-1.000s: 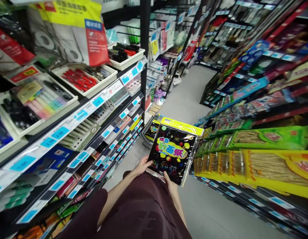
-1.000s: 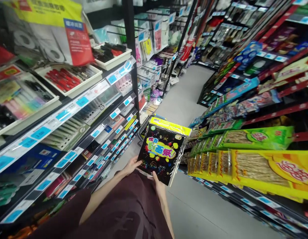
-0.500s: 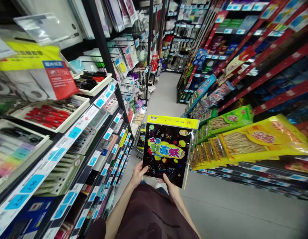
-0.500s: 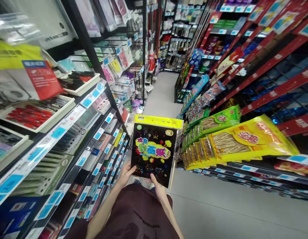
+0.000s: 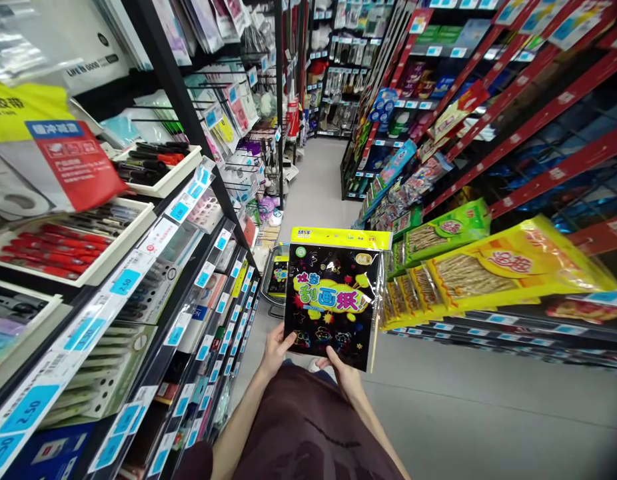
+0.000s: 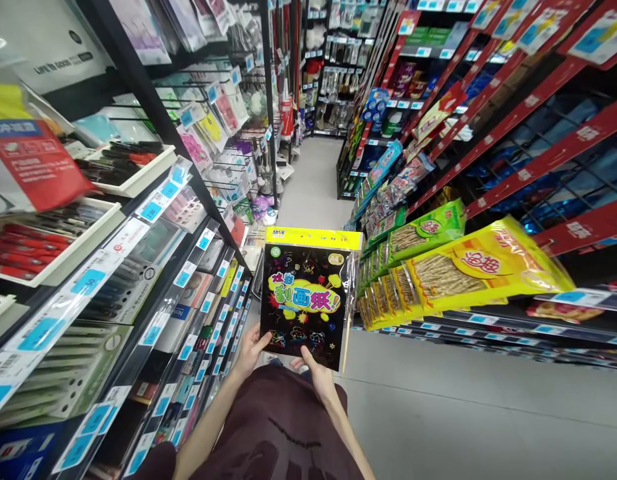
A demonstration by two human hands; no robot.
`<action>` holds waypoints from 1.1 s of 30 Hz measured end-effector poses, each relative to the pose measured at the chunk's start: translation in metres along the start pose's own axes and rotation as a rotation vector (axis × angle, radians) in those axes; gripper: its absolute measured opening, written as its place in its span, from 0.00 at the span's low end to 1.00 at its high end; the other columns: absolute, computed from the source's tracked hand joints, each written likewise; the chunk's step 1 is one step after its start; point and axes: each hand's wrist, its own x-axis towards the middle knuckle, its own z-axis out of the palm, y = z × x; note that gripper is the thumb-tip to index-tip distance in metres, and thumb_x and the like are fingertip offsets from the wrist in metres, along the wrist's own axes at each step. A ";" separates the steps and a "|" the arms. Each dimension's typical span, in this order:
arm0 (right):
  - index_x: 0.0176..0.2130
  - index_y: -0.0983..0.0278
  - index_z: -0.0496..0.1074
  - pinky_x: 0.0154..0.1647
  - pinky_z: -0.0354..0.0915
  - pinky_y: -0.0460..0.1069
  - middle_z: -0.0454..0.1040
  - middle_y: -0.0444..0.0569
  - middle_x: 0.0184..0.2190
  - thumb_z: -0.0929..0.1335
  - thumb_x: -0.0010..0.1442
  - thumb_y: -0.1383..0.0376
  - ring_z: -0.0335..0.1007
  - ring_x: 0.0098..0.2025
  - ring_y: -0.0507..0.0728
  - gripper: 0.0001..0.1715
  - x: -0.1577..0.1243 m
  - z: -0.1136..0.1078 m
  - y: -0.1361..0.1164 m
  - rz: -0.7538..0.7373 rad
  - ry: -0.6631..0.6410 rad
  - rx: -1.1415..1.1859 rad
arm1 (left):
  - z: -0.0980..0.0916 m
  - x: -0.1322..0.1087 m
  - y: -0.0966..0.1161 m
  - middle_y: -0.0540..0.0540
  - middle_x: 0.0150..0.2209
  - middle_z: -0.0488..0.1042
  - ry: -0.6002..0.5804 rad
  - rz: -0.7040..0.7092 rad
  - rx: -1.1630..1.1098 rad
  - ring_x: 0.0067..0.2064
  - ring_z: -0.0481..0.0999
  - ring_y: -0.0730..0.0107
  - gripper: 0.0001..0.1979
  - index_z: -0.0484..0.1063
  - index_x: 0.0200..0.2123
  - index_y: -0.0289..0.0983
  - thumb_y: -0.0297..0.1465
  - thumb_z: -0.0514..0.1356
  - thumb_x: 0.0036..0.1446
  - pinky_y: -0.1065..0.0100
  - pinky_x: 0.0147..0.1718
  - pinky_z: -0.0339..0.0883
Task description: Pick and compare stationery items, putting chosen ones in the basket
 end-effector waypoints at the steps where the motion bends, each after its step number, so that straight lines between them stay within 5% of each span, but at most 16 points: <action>1: 0.16 0.60 0.74 0.49 0.68 0.57 0.76 0.51 0.23 0.68 0.49 0.34 0.74 0.35 0.63 0.35 0.000 0.001 -0.001 0.018 -0.010 0.008 | -0.001 0.001 0.001 0.45 0.38 0.77 -0.001 0.009 0.006 0.40 0.75 0.66 0.16 0.73 0.43 0.33 0.38 0.64 0.57 0.68 0.42 0.68; 33: 0.21 0.62 0.76 0.56 0.59 0.52 0.78 0.51 0.29 0.67 0.56 0.38 0.73 0.40 0.61 0.33 0.005 0.017 0.002 0.114 -0.110 0.037 | -0.014 0.002 0.012 0.39 0.48 0.77 0.025 0.002 0.052 0.48 0.76 0.58 0.22 0.72 0.50 0.33 0.40 0.63 0.57 0.64 0.47 0.70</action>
